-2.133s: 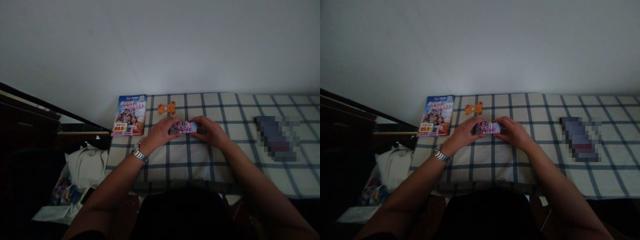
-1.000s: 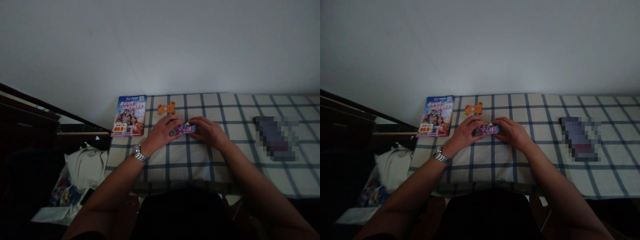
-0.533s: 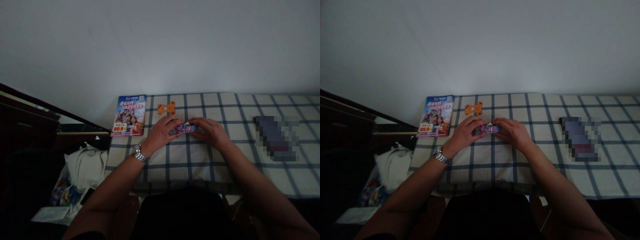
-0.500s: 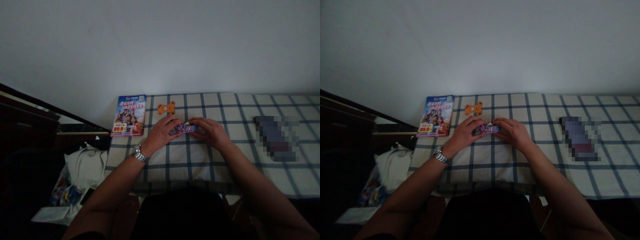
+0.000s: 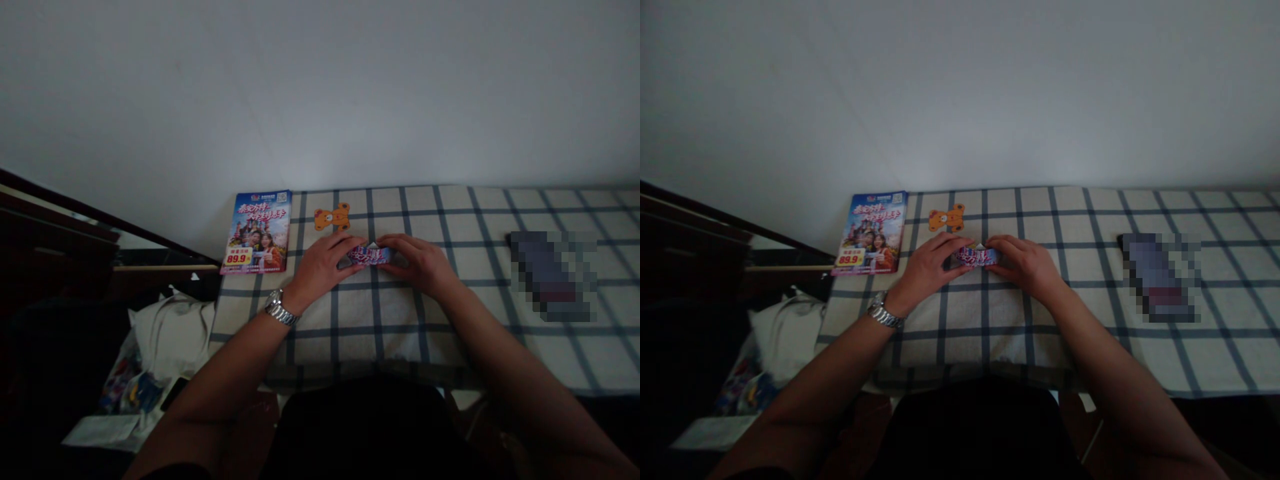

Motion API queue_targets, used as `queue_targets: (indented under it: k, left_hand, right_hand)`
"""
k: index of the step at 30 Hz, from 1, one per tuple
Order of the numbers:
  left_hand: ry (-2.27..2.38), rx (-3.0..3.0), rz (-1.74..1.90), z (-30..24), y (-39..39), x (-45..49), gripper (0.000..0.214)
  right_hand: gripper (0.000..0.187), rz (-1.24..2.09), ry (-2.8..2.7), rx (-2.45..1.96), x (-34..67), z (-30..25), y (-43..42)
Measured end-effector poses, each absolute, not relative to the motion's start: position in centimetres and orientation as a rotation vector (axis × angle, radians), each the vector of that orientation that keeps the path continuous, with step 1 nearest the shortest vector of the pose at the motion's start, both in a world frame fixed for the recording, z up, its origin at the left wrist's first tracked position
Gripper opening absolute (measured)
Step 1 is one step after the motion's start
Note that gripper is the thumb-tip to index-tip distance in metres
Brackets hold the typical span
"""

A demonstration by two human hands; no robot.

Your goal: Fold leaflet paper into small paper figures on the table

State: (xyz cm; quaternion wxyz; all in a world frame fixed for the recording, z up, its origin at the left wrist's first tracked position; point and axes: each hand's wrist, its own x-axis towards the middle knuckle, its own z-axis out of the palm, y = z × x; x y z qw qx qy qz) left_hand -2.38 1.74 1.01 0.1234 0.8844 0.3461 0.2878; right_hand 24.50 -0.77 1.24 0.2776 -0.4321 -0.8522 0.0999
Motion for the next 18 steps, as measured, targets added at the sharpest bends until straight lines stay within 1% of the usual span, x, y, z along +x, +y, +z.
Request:
queue_targets:
  k: [7,9,12,14,18]
  left_hand:
    - [0.946,2.552,0.856,0.65,2.04,-2.48,0.051]
    - [0.933,2.546,0.873,0.65,2.03,-2.45,0.049]
    - [0.924,2.523,0.885,0.61,2.01,-2.38,0.047]
    - [0.925,2.513,0.881,0.56,2.00,-2.36,0.048]
    - [0.922,2.495,0.876,0.61,1.94,-2.40,0.054]
  right_hand:
    - [0.048,0.441,-2.199,-1.065,24.32,1.21,-0.59]
    - [0.044,0.489,-2.141,-1.056,24.26,1.36,-0.54]
    - [0.031,0.577,-2.087,-1.075,24.23,1.45,-0.49]
    - [0.025,0.651,-2.059,-1.065,24.25,1.35,-0.46]
    - [0.022,0.753,-1.993,-1.046,24.38,1.08,-0.40]
